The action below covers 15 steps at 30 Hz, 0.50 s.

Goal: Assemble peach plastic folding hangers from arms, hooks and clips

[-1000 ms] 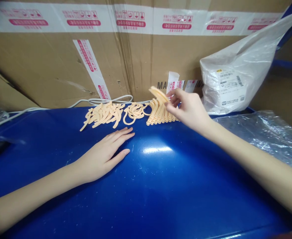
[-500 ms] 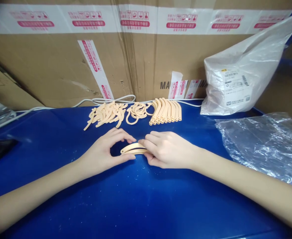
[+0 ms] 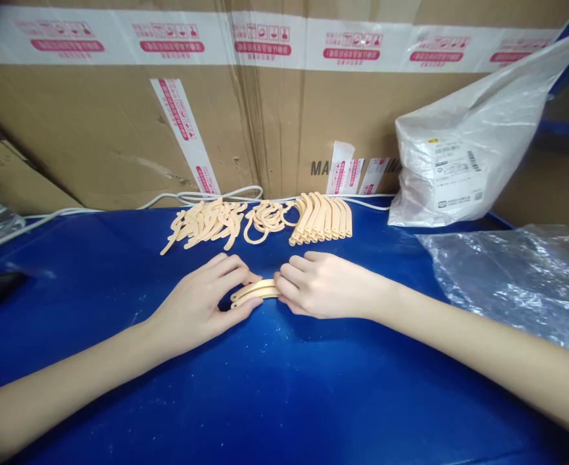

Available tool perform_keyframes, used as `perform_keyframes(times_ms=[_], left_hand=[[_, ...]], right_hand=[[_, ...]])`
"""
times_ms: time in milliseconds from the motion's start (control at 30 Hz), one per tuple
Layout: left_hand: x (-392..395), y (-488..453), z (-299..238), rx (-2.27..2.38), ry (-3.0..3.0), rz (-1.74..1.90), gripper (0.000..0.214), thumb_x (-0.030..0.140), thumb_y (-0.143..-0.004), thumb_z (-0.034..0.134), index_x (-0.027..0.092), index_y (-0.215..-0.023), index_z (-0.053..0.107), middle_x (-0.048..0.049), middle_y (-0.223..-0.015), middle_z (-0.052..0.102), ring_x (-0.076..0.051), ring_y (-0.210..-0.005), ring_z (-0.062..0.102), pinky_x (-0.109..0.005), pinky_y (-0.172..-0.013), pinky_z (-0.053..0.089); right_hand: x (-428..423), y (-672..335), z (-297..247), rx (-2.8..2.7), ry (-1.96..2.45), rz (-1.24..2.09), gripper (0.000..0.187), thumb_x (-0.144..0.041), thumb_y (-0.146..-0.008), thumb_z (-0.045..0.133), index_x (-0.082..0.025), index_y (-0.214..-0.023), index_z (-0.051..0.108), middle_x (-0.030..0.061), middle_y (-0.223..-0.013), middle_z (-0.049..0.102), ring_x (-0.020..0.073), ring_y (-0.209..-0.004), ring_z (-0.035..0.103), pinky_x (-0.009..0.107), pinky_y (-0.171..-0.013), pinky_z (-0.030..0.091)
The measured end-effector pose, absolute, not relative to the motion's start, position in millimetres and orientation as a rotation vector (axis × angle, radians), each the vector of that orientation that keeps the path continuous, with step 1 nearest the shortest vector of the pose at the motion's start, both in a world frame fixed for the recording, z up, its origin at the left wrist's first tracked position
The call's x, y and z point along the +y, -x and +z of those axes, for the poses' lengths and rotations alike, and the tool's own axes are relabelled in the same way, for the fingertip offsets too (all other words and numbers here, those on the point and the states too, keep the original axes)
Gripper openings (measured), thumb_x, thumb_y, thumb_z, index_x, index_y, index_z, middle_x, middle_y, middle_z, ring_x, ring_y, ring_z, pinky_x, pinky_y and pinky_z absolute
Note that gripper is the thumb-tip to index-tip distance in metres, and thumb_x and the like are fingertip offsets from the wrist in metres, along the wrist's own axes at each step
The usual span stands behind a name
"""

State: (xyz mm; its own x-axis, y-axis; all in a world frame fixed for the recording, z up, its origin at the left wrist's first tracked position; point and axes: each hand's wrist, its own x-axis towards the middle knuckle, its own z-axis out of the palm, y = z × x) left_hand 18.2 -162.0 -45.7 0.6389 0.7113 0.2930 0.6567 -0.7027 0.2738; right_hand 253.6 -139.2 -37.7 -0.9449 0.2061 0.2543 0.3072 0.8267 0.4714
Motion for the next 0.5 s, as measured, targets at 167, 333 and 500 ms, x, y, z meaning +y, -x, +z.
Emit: perform_keyframes(times_ms=[167, 333, 500], left_hand=[[-162, -19, -46, 1.167, -2.68, 0.556, 0.018, 0.033, -0.092, 0.053, 0.018, -0.097, 0.061, -0.0024, -0.091, 0.059, -0.019, -0.085, 0.053, -0.034, -0.076, 0.045], [-161, -18, -47, 1.184, -2.661, 0.548, 0.021, 0.035, -0.091, 0.052, 0.019, -0.1, 0.062, -0.0032, -0.094, 0.061, -0.02, -0.086, 0.051, -0.036, -0.078, 0.045], [-160, -17, -48, 1.168, -2.667, 0.555, 0.02, 0.033, -0.091, 0.053, 0.018, -0.1, 0.062, -0.0032, -0.093, 0.06, -0.019, -0.085, 0.051, -0.035, -0.076, 0.045]], right_hand=[[-146, -258, -31, -2.891, 0.464, -0.835, 0.03, -0.03, -0.098, 0.039, -0.014, -0.099, 0.064, 0.0057, -0.078, 0.065, 0.0183, -0.066, 0.056, 0.032, -0.058, 0.038], [-170, -288, -12, -2.691, 1.048, -0.723, 0.037, -0.04, -0.097, 0.036, -0.018, -0.112, 0.061, 0.0105, -0.096, 0.068, 0.0244, -0.08, 0.063, 0.037, -0.068, 0.046], [-179, -381, -26, -2.109, 1.879, -0.885, 0.057, -0.057, -0.089, 0.038, -0.02, -0.131, 0.05, 0.0213, -0.11, 0.065, 0.0378, -0.093, 0.063, 0.046, -0.067, 0.048]])
